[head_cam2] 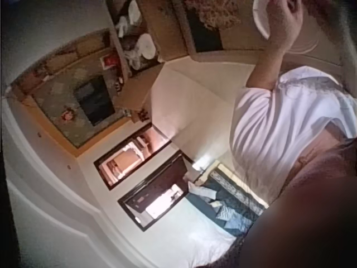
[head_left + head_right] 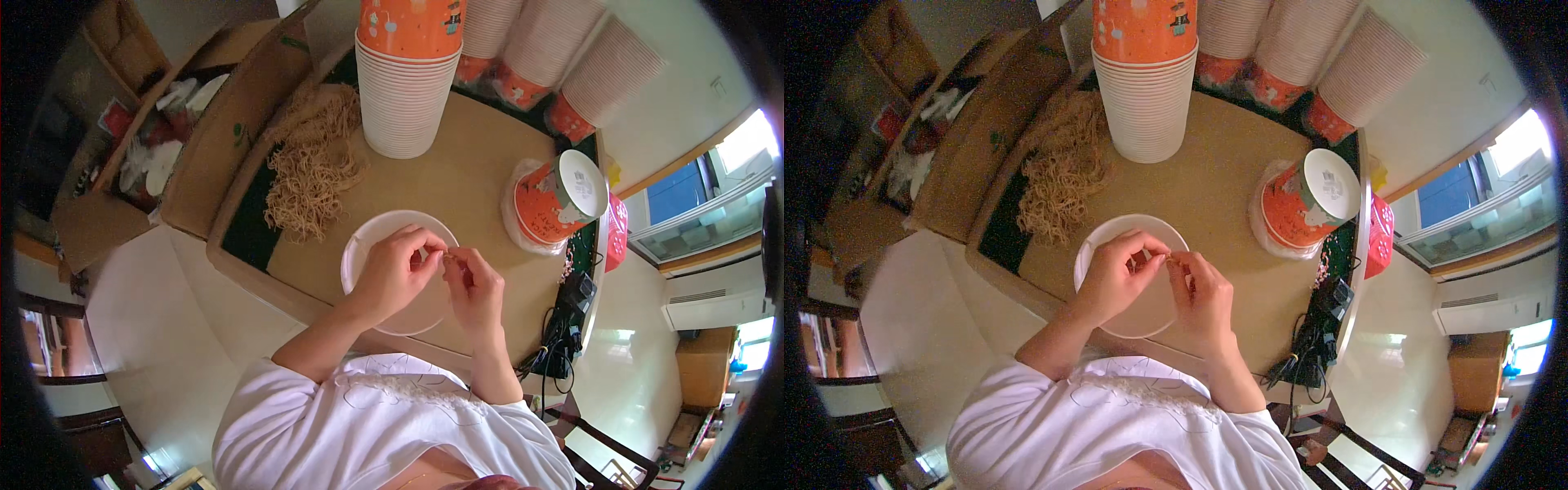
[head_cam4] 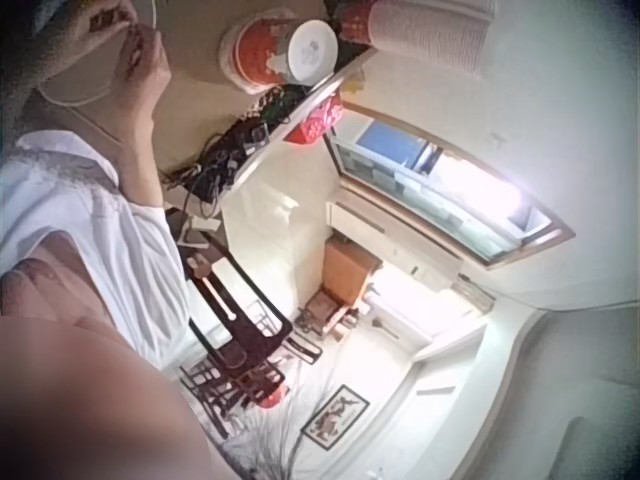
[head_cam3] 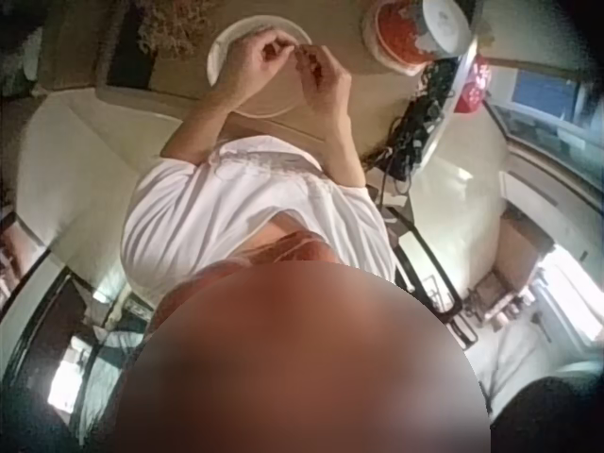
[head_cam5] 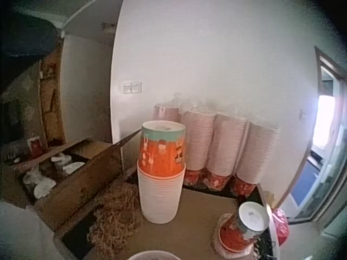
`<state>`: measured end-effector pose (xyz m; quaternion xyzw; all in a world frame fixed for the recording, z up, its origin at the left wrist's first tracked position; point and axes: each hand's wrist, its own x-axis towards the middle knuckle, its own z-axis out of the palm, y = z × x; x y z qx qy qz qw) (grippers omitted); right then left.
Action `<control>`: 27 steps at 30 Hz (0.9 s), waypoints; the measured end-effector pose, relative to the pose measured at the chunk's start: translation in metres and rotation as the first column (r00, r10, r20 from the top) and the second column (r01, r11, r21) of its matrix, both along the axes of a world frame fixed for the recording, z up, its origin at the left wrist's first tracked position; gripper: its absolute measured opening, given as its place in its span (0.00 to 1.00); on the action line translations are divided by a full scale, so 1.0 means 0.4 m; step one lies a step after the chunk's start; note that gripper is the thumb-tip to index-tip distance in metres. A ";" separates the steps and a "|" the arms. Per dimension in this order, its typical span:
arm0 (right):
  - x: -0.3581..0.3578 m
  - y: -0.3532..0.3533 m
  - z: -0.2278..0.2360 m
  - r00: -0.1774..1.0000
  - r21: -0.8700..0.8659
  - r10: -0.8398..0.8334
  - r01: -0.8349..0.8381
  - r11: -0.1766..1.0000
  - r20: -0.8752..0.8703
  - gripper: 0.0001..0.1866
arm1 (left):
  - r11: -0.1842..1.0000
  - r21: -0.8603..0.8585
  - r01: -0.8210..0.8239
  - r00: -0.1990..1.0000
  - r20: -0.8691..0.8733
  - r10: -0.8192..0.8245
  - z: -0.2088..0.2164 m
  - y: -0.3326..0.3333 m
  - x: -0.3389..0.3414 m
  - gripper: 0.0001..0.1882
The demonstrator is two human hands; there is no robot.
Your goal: Thread elastic strings through pre-punched holes in festive paper bowls at a work table.
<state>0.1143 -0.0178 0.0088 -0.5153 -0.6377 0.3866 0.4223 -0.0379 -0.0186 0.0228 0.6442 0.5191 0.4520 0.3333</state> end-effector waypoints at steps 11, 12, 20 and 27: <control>-0.004 0.002 -0.020 1.000 0.117 0.010 -0.008 0.993 -0.014 0.04 | 0.991 -0.131 0.030 0.985 0.173 -0.007 0.006 -0.005 0.004 0.06; -0.003 0.002 -0.023 1.000 0.118 0.008 -0.007 0.993 -0.015 0.04 | 0.991 -0.124 0.041 0.982 0.188 -0.018 0.000 -0.004 0.006 0.06; -0.004 0.001 -0.017 0.999 0.198 0.044 -0.042 0.979 -0.004 0.04 | 0.998 -0.050 -0.033 0.984 0.173 0.041 -0.039 0.004 0.008 0.03; 0.001 0.001 -0.024 0.999 0.181 0.036 -0.036 0.983 0.006 0.05 | 0.999 -0.004 -0.043 0.980 0.197 0.042 -0.033 0.000 0.013 0.03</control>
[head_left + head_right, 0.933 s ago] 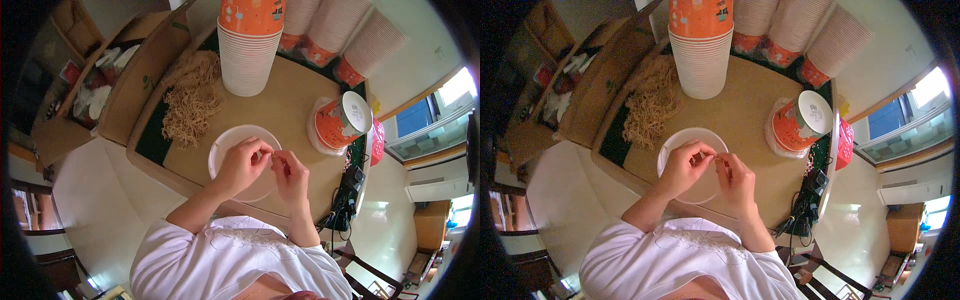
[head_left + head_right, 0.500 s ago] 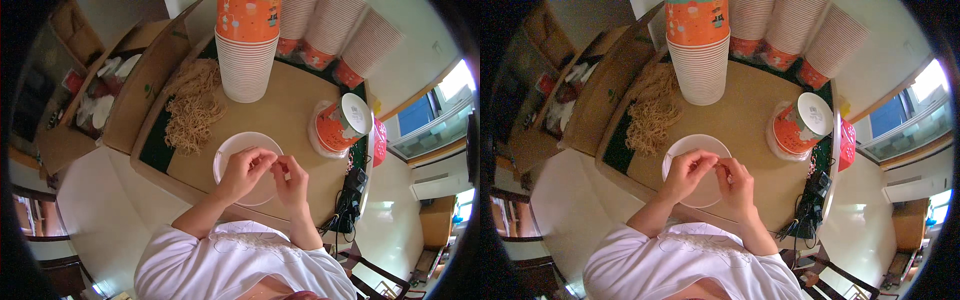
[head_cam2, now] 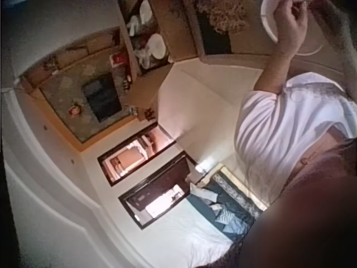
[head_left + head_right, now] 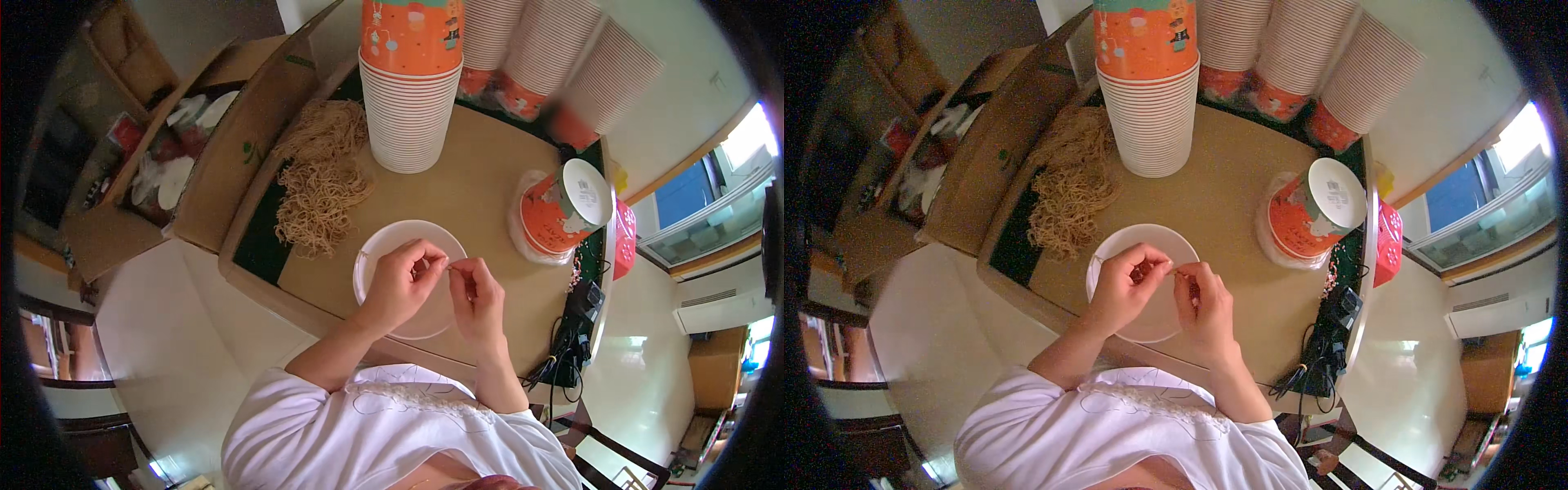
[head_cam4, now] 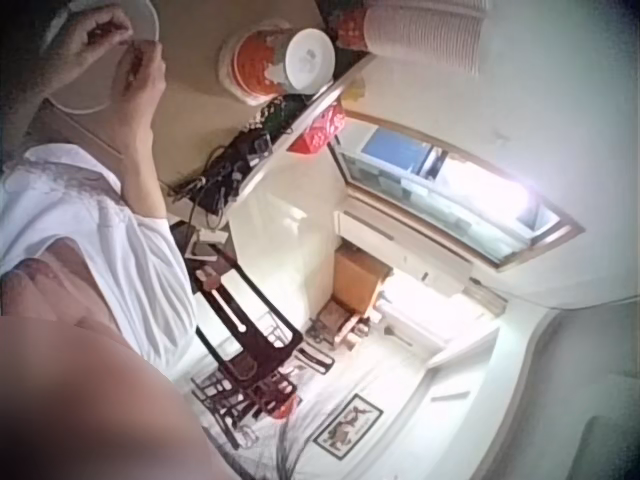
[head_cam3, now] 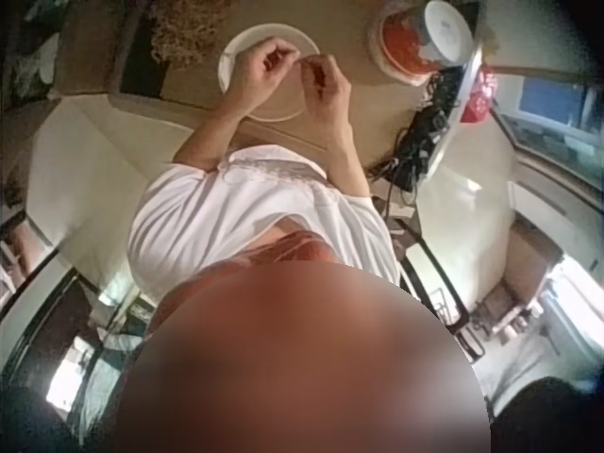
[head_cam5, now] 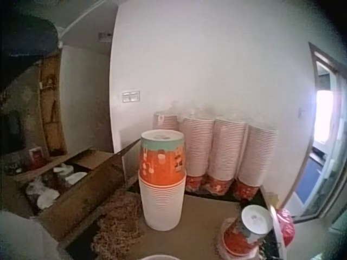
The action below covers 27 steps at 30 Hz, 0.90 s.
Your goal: Thread elastic strings through pre-punched holes in festive paper bowls at a work table.
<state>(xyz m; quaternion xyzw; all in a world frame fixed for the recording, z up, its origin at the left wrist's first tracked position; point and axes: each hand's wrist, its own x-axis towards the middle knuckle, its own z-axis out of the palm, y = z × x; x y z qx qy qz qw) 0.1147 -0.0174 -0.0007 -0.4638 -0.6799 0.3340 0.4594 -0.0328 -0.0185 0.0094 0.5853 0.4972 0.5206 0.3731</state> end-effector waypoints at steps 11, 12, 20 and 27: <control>-0.008 -0.004 -0.011 0.998 0.023 -0.033 0.034 0.999 -0.044 0.05 | 1.000 -0.003 -0.021 0.999 -0.044 0.021 0.001 -0.004 -0.010 0.04; -0.008 -0.004 -0.008 0.998 0.022 -0.034 0.035 0.999 -0.044 0.05 | 1.000 -0.003 -0.021 0.999 -0.036 0.021 0.002 -0.005 -0.009 0.04; -0.010 -0.005 0.012 0.991 0.133 -0.021 0.003 0.991 0.133 0.07 | 1.000 0.005 -0.023 0.999 -0.036 0.023 0.000 -0.007 -0.011 0.04; -0.023 -0.015 0.008 0.998 0.022 -0.039 0.040 0.999 -0.039 0.06 | 1.000 -0.003 -0.020 1.000 -0.011 0.020 -0.003 -0.008 -0.010 0.05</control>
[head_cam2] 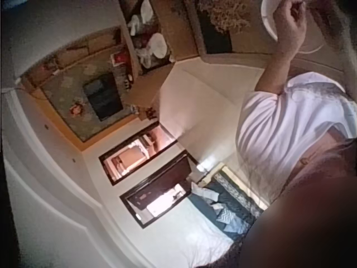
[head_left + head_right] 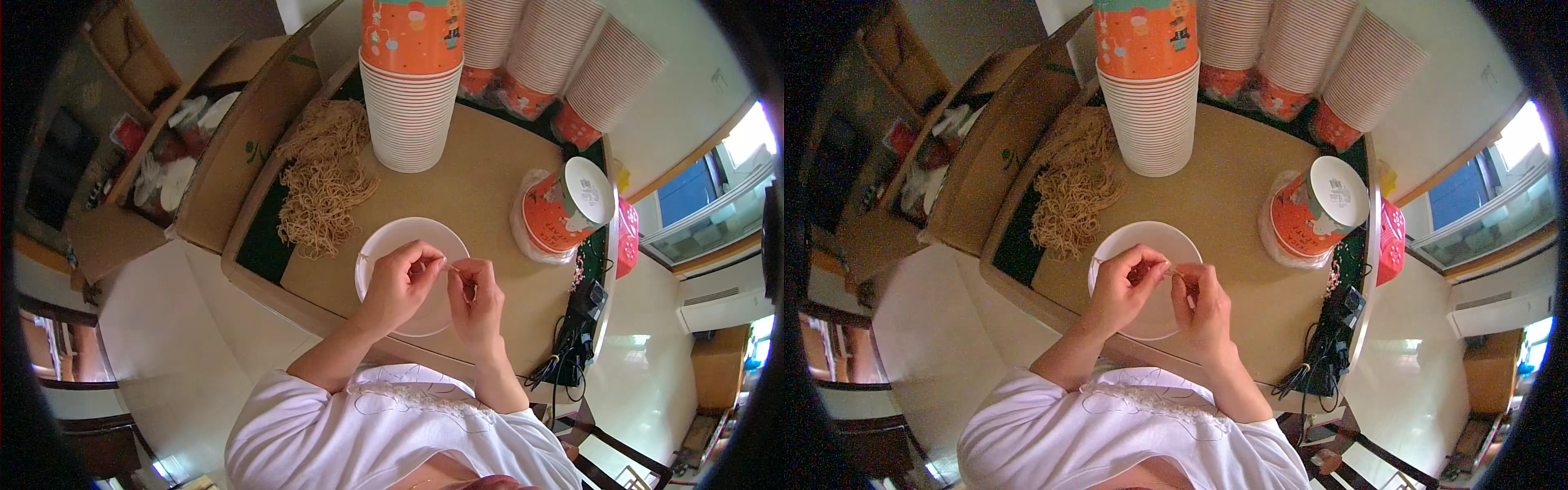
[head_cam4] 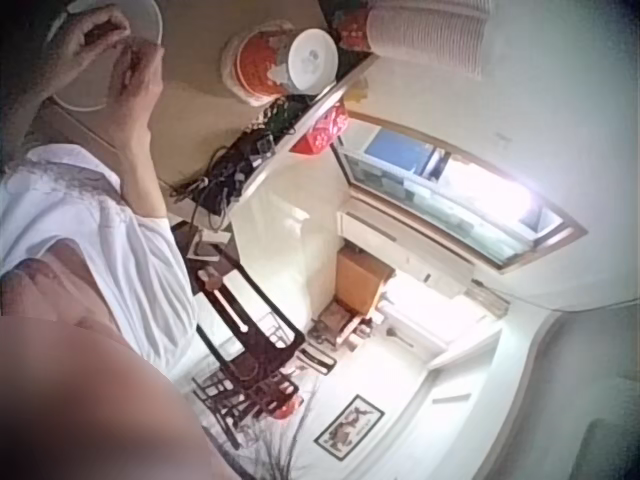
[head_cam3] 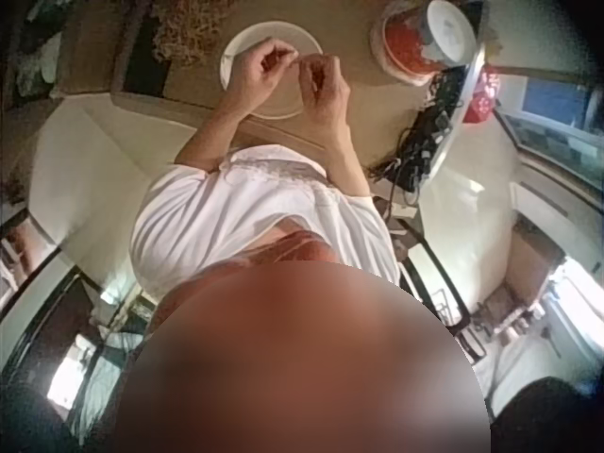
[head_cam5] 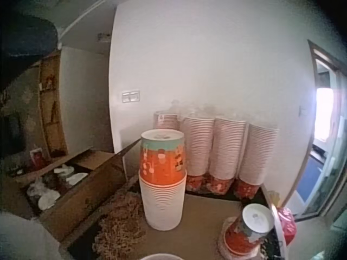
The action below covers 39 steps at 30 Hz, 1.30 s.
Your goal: Thread elastic strings through pre-punched holes in festive paper bowls at a work table.
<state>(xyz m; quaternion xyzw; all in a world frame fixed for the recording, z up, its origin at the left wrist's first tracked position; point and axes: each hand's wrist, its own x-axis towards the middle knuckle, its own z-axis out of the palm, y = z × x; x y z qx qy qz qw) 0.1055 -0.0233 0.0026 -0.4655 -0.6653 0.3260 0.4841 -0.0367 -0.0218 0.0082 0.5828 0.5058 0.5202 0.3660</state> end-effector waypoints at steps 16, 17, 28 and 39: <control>0.001 0.009 -0.019 1.000 0.119 -0.021 0.020 0.993 0.003 0.04 | 1.000 0.005 0.011 1.000 -0.017 -0.011 0.002 0.003 0.008 0.05; 0.001 0.008 -0.019 1.000 0.097 -0.025 0.025 0.995 -0.002 0.05 | 1.000 0.005 0.013 1.000 -0.017 -0.013 0.004 0.003 0.008 0.05; -0.004 0.007 -0.053 0.995 0.068 -0.072 0.077 0.995 -0.064 0.04 | 0.999 0.032 -0.030 0.992 -0.118 0.034 0.013 0.002 0.013 0.04; 0.025 0.004 -0.016 0.996 -0.003 -0.071 0.071 0.997 -0.047 0.05 | 0.997 0.052 0.053 0.991 -0.129 -0.046 0.035 -0.004 0.007 0.06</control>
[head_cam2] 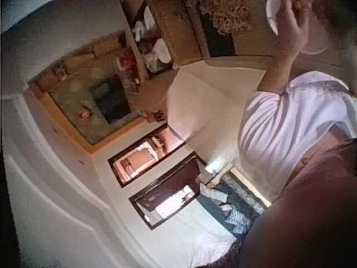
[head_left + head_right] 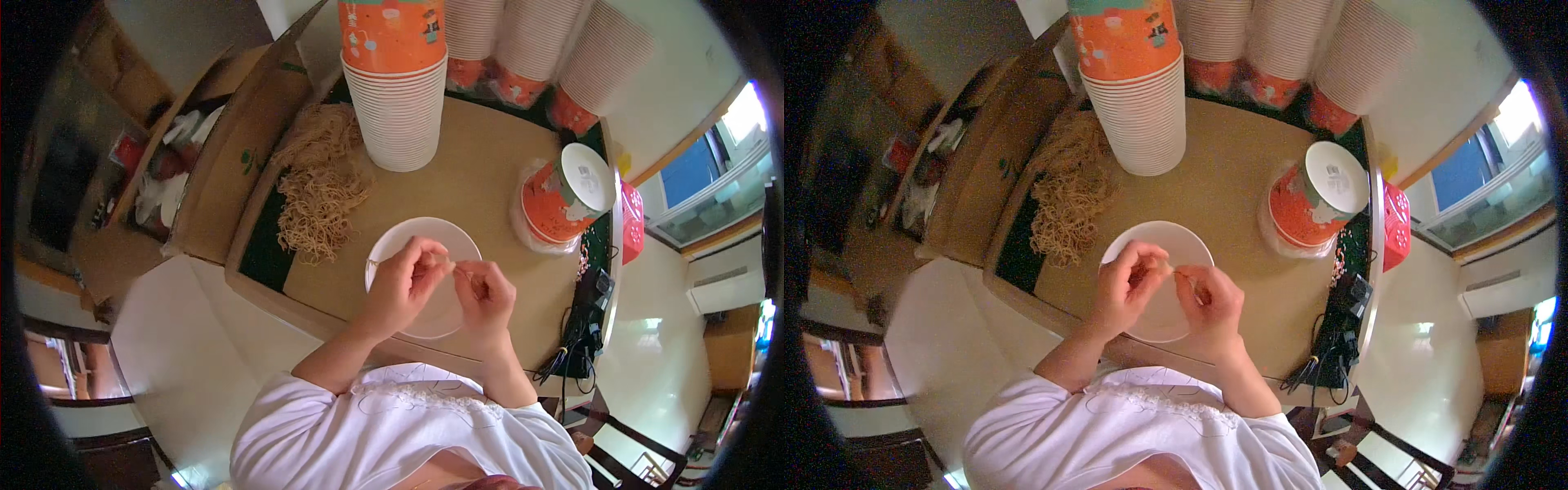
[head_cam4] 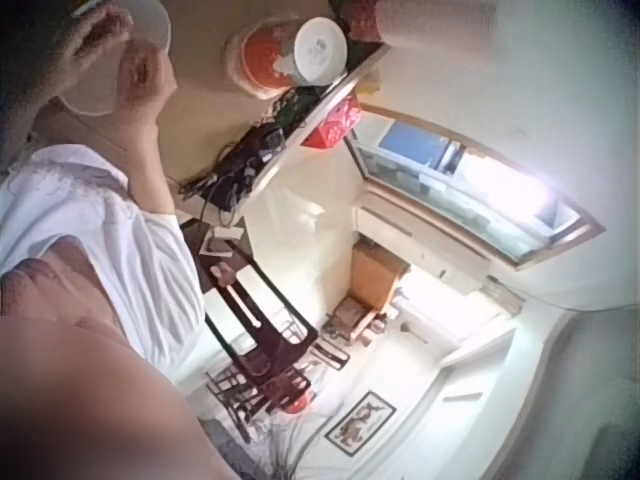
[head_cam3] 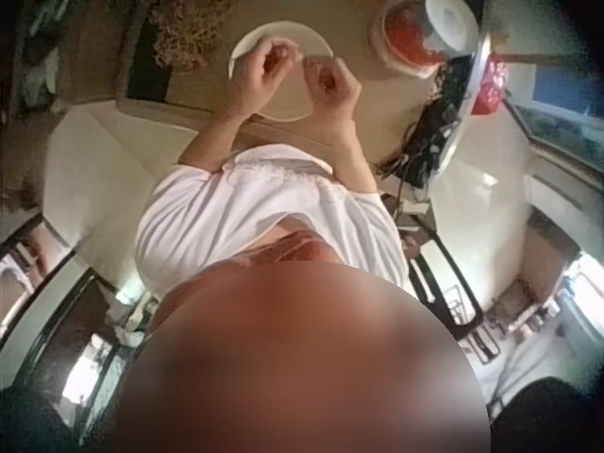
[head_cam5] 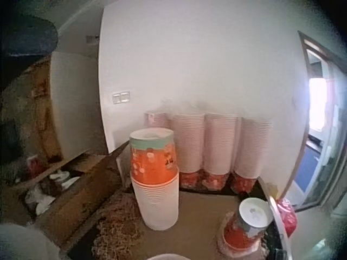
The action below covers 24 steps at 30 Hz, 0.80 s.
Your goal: Thread elastic strings through pre-punched holes in festive paper bowls at a work table.
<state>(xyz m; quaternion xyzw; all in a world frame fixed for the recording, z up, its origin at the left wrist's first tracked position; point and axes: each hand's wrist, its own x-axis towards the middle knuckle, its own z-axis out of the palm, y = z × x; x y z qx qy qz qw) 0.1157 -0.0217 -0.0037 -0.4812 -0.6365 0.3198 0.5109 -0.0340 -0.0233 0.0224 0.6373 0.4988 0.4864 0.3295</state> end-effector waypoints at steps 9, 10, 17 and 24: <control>0.036 0.016 -0.020 0.948 0.106 0.196 -0.174 0.979 -0.250 0.10 | 0.993 0.021 0.120 0.982 0.147 -0.122 0.023 -0.029 -0.013 0.02; 0.040 0.014 -0.025 0.959 0.138 0.189 -0.162 0.977 -0.213 0.09 | 0.992 0.019 0.125 0.969 0.214 -0.126 0.011 -0.036 -0.014 0.02; 0.065 0.000 -0.055 0.974 0.056 -0.016 0.029 0.998 -0.226 0.07 | 0.973 0.207 0.105 0.814 0.545 -0.203 -0.017 -0.040 -0.036 0.03; 0.109 0.002 -0.123 0.952 -0.065 -0.104 0.089 0.994 -0.288 0.07 | 0.986 0.159 -0.043 0.553 0.826 -0.109 0.014 -0.015 -0.071 0.07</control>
